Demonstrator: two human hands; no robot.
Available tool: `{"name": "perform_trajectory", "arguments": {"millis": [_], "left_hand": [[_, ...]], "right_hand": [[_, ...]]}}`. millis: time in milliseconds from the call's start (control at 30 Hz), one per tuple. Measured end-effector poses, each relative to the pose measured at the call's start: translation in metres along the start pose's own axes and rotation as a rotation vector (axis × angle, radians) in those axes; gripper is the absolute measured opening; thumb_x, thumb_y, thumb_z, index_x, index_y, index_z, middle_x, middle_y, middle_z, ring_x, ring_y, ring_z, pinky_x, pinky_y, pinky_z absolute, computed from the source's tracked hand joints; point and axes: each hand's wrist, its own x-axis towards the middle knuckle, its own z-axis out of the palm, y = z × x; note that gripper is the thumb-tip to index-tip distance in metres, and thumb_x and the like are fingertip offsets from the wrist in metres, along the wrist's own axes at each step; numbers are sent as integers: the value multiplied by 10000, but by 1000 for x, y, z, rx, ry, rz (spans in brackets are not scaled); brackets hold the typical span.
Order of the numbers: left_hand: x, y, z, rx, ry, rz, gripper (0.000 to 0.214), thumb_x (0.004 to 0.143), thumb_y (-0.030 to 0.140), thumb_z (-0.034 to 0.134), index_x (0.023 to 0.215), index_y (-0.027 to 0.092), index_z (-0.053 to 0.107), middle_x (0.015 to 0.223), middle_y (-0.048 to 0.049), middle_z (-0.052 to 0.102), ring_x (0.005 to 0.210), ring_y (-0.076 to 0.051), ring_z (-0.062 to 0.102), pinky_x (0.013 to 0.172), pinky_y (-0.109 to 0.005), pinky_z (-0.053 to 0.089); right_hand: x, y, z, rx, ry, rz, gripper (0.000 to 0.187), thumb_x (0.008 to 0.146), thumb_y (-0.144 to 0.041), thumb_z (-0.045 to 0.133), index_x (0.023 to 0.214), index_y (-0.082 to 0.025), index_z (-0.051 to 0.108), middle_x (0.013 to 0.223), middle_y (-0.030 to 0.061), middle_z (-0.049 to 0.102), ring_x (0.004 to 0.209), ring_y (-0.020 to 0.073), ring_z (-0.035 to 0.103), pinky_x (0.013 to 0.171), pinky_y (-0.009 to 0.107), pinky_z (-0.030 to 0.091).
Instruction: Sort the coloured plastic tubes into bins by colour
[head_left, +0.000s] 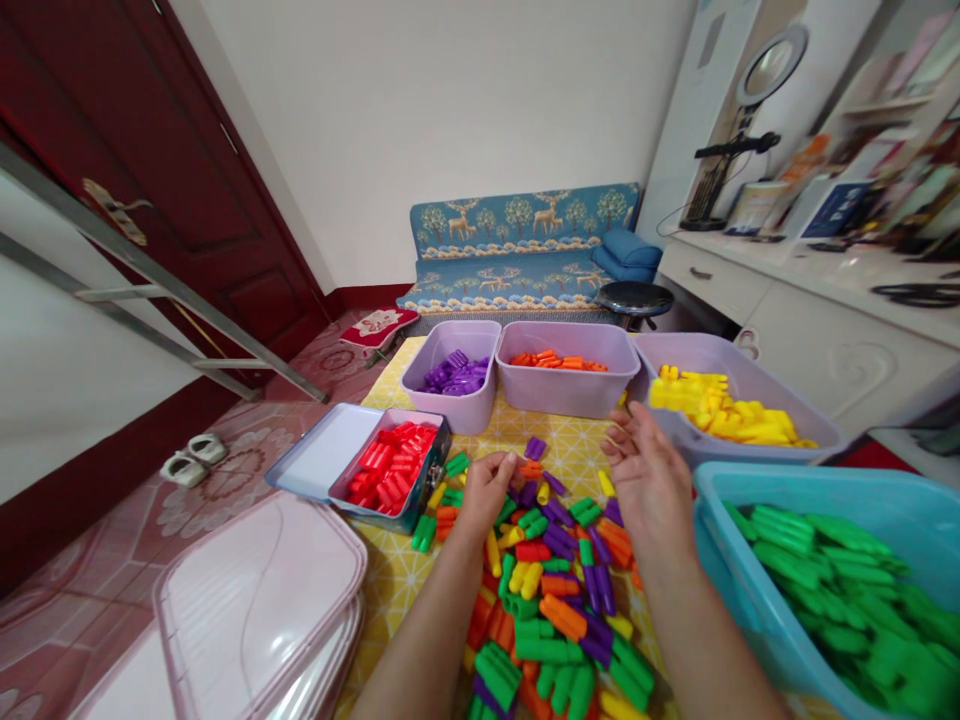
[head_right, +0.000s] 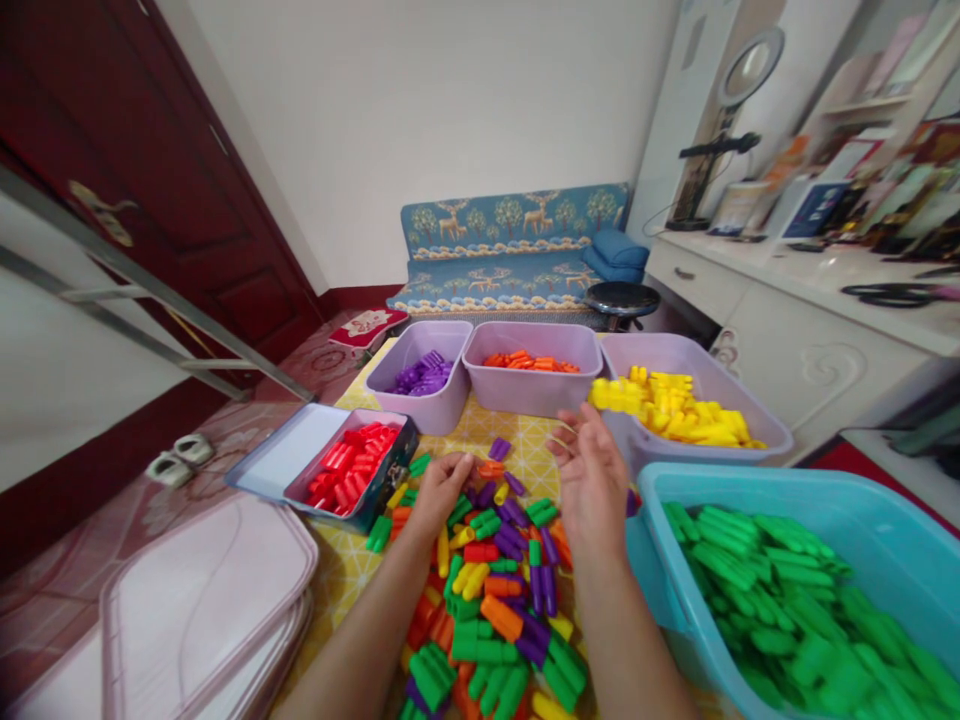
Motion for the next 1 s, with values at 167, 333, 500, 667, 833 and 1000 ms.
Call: {"name": "perform_trajectory", "arguments": {"millis": [167,333,500,667,833,1000], "left_hand": [[-1,0,-1,135,52,55,385,859,450,508,787,120,691,621,-16,610,579,-136,538,557,-237,405],[-2,6,-5,452,114,261,260,886,304,488,918,159,702,895,-77,695,870,-205,616,811,-325,462],[-1,0,0,617,-66,338,583,807,201,560,1377,190,436,1347,-114,519,1256,-257,450,1071,-422,345],[2,-6,7,625,-249,288,757,764,146,533,1469,150,257,1488,-136,338,1377,-253,305,1140,-420,268],[4,-2,10,695,-288,292,550,759,158,517,1309,149,529,1427,-146,415,1304,-271,402,1103,-411,326],[4,-2,11,722,-271,292,442,765,175,517,1194,169,625,1297,-126,530,1212,-258,477,1059,-406,371]], "right_hand": [[-4,23,-6,-267,-55,40,372,784,-464,616,1054,-209,628,1004,68,672,839,176,629,730,322,491],[0,55,-26,-843,-304,-111,339,769,-370,591,1041,-178,651,1094,117,655,1006,250,599,918,439,451],[0,74,-35,-1073,-570,-190,492,753,-238,556,1243,-191,570,1277,113,582,1208,267,510,1050,475,364],[-3,83,-35,-1137,-724,-204,528,788,-199,475,1314,-206,515,1334,96,543,1260,267,468,1068,503,338],[-4,84,-36,-1131,-752,-200,435,779,-182,477,1189,-201,619,1343,92,534,1271,252,457,1091,475,320],[-5,87,-36,-1145,-740,-191,411,781,-174,483,1161,-214,635,1424,75,446,1325,243,391,1111,458,297]]}}
